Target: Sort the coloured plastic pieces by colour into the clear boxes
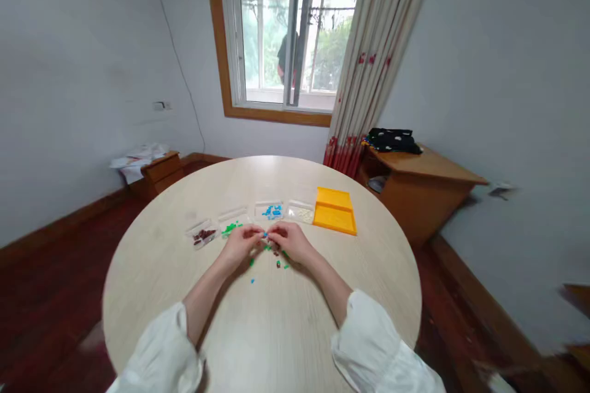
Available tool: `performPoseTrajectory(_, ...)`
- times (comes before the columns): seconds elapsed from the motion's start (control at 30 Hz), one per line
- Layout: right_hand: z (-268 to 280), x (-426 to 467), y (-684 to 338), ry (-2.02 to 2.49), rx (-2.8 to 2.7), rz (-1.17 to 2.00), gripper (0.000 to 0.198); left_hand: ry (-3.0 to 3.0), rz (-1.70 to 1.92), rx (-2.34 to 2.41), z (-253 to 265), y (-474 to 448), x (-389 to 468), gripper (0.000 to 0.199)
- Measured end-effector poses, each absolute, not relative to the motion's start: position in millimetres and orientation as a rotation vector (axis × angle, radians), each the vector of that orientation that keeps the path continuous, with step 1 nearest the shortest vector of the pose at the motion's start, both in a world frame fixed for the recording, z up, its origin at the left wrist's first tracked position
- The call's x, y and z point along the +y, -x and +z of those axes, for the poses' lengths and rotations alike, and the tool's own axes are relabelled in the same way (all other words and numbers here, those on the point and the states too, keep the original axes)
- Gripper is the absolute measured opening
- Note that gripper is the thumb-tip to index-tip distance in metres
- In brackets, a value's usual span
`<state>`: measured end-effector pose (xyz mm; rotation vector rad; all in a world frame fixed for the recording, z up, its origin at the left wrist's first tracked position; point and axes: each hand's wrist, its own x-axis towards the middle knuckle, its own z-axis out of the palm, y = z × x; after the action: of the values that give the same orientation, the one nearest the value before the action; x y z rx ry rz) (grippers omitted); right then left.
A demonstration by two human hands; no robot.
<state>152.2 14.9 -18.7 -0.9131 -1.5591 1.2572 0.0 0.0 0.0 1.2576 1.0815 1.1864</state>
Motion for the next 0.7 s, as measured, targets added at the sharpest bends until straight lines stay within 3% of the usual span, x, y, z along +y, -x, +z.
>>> performPoseTrajectory(0.43, -7.5, 8.3, -149.5, 0.968, -1.558, 1.279, 0.021, -1.184, 1.214, 1.057, -4.6, 0.5, 1.4, 0.030)
performPoseTrajectory(0.7, -5.9, 6.0, -147.7, 1.000, -1.557, 1.263, 0.014, -1.151, 1.235, 1.068, -0.8, -0.8, 0.1, 0.032)
